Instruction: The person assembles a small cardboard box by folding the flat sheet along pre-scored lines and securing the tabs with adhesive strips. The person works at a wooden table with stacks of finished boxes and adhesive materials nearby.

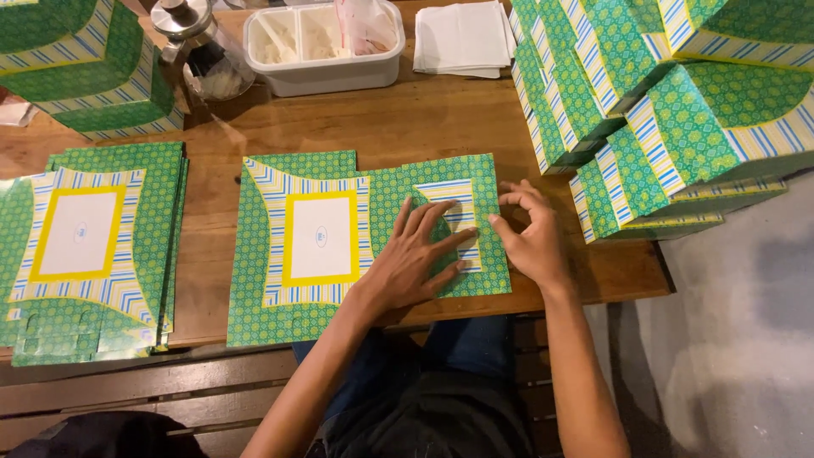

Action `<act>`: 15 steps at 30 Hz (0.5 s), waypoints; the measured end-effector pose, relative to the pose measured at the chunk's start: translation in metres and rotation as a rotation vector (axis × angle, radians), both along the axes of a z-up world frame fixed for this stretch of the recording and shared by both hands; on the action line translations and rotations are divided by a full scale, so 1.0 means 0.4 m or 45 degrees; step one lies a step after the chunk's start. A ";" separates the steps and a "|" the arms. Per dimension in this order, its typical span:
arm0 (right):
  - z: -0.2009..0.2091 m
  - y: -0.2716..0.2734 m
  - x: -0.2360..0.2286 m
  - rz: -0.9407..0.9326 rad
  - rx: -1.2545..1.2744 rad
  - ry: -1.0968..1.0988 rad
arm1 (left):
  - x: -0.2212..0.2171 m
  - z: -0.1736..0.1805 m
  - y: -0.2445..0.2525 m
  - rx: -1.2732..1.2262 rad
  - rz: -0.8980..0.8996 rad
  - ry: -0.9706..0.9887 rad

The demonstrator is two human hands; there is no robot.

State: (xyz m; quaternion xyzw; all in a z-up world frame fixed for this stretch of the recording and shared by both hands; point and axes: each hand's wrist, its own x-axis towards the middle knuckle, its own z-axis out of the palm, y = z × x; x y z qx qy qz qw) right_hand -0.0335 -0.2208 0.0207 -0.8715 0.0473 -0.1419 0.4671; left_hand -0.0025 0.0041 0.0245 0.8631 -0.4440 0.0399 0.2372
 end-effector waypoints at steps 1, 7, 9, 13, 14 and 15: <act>0.010 -0.002 -0.001 0.003 -0.002 -0.006 | 0.005 0.006 0.015 -0.002 0.003 -0.006; 0.064 -0.049 -0.006 -0.042 0.351 -0.021 | 0.015 0.050 0.133 0.069 0.252 0.054; 0.059 -0.084 0.015 0.034 0.569 0.030 | 0.014 0.069 0.155 0.197 0.219 0.181; 0.148 -0.003 0.019 0.124 0.697 0.086 | -0.006 0.021 0.134 0.165 0.189 0.129; 0.162 0.028 0.018 0.158 0.748 0.124 | -0.011 0.019 0.128 0.160 0.207 0.124; 0.176 0.058 0.015 0.191 0.799 0.166 | -0.018 0.017 0.121 0.155 0.225 0.122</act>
